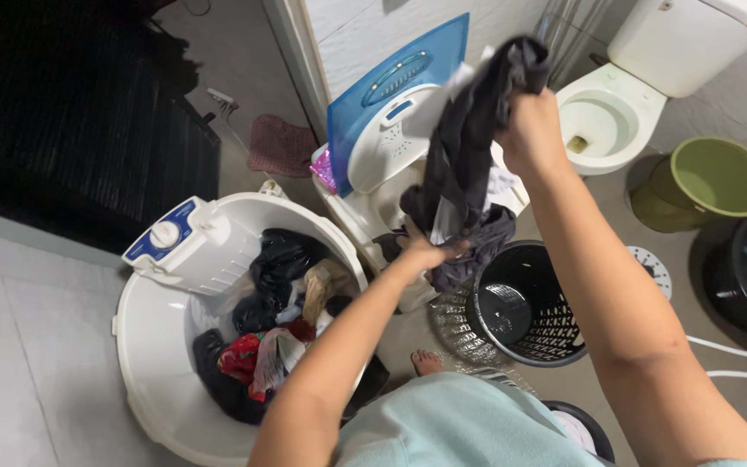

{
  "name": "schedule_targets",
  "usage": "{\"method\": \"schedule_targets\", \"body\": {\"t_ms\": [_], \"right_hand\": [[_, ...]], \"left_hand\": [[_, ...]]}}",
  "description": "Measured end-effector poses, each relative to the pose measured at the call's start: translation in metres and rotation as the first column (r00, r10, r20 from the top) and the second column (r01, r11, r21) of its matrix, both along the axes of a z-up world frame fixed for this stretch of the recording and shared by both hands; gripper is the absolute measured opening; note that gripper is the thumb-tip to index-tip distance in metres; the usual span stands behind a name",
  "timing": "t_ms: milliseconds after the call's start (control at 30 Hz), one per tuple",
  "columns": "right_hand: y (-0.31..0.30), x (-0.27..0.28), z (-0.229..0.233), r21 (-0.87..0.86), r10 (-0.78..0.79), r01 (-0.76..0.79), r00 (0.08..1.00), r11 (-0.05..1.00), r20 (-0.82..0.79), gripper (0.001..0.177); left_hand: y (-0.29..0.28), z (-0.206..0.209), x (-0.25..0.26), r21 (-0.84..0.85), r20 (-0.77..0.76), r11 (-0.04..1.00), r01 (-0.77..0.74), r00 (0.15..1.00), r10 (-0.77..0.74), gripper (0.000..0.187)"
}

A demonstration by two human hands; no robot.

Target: The person transfers wet clothes from a white wash basin to a small top-loading washing machine. They pick up items one by one, wring out excess water, and place them into the machine's drum.

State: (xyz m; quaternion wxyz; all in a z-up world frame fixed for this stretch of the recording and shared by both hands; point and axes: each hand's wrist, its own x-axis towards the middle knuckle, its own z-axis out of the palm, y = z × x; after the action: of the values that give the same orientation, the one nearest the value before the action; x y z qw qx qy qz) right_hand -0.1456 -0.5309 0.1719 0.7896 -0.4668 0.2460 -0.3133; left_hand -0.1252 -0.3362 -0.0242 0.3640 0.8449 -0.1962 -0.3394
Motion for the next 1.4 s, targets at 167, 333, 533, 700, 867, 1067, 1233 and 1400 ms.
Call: {"method": "schedule_targets", "body": {"t_ms": [167,333,533,700,867,1067,1233,1400], "right_hand": [[0.001,0.004,0.056,0.010,-0.075,0.074,0.983,0.997,0.168,0.020],[-0.013,-0.001,0.084,-0.046,-0.089,0.106,0.957,0.993,0.276,0.016],[-0.017,-0.003,0.081,-0.138,-0.061,0.091,0.977,0.986,0.206,0.008],[0.009,-0.013,0.054,-0.175,0.138,-0.114,0.982,0.978,0.132,0.019],[-0.020,-0.048,-0.018,-0.315,0.313,-0.354,0.934,0.881,-0.175,0.041],[-0.046,-0.063,-0.194,-0.144,0.129,-0.324,0.690,0.935,-0.713,0.048],[-0.030,-0.069,-0.298,0.047,0.188,-0.293,0.476,0.955,-0.859,0.045],[-0.033,-0.075,-0.322,0.143,0.194,-0.131,0.664,0.981,-0.722,0.030]], "left_hand": [[-0.046,-0.015,0.022,-0.094,-0.373,0.966,-0.242,0.908,0.191,0.133],[-0.089,-0.022,0.077,-0.527,-0.639,0.661,-0.533,0.762,0.105,0.092],[-0.094,-0.017,0.060,-0.364,0.457,0.930,-0.048,0.861,0.224,0.122],[-0.084,0.031,0.058,-0.647,0.316,0.762,-0.027,0.900,0.300,0.085],[-0.027,0.086,0.083,-0.631,-0.364,0.587,-0.507,0.862,0.354,0.041],[0.006,0.137,0.092,-0.739,-0.064,0.635,-0.225,0.962,0.266,0.053],[0.005,0.132,0.074,-0.583,0.073,0.796,-0.163,0.965,0.251,0.052],[0.011,0.110,0.060,-0.465,0.097,0.876,-0.125,0.977,0.191,0.052]]}}
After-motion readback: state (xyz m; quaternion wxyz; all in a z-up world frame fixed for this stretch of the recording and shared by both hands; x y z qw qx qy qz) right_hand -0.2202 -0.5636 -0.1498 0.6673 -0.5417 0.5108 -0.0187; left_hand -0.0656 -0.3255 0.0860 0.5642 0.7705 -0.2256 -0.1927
